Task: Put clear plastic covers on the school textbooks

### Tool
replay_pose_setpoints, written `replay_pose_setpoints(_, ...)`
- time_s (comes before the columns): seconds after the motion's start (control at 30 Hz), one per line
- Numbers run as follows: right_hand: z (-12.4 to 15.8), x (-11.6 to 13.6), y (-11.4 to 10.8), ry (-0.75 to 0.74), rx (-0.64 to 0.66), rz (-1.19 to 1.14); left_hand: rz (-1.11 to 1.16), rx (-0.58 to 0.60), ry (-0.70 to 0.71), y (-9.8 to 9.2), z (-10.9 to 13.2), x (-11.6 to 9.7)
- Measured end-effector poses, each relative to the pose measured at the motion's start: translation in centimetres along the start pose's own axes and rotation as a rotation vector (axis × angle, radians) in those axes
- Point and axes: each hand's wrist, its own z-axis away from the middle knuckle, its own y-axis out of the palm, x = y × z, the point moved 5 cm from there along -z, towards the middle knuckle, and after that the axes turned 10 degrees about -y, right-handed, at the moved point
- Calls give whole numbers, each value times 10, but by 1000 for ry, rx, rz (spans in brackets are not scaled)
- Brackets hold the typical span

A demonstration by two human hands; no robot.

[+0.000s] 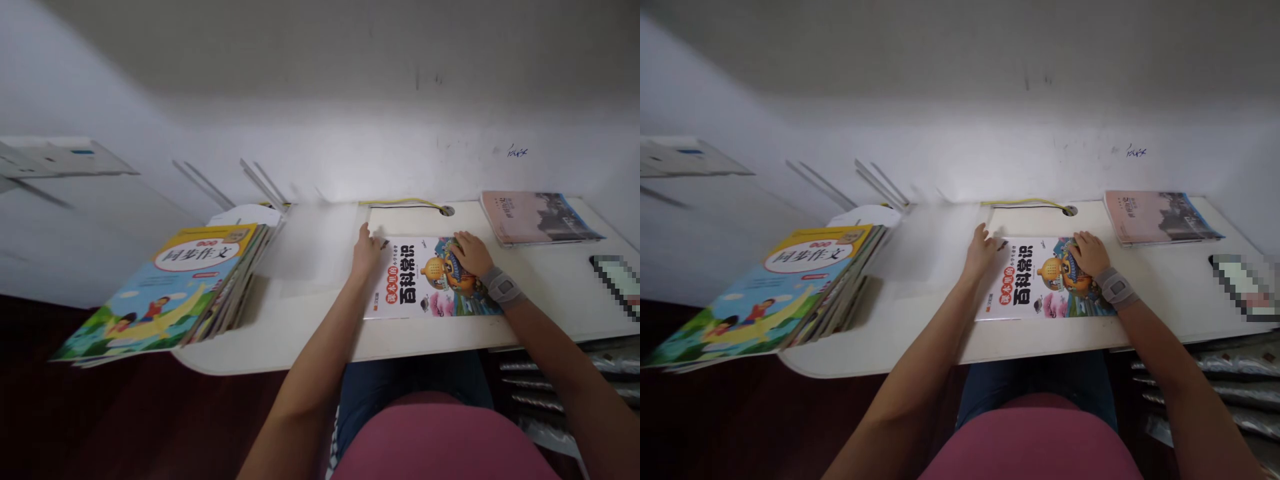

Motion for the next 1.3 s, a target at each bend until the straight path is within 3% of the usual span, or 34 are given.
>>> replay_pose_setpoints(0.13,0,2,-4,17,-13,-18,177,-35,-20,-11,-1,-2)
replay_pose_setpoints(0.23,1,2,-7,39,-24,-32,218,122,-67,-12,-4,-5)
replay_pose_setpoints(0.33,0,2,-11,52,-33,-51,237,292,15,-12,-7,-16)
replay_pose_setpoints(0.4,-3,-1,-15,46,-34,-72,267,363,62,-15,-10,-23)
replay_pose_setpoints(0.5,-11,-11,-26,-8,-9,-134,326,418,25,-18,-14,-25)
replay_pose_setpoints(0.67,-16,-42,-55,-113,88,-307,359,377,-14,-18,-14,-20)
replay_pose_setpoints(0.83,-11,-68,-69,59,19,-558,323,325,-29,-17,-11,-15)
replay_pose_setpoints(1.0,-17,-71,-46,272,-51,-401,135,237,-41,-13,-17,-11)
replay_pose_setpoints(1.17,-25,-69,-19,351,-6,-196,-200,142,-41,-3,-25,-8)
replay_pose_setpoints(1.3,-20,-61,-18,363,35,-20,-456,65,-19,-3,-24,-13)
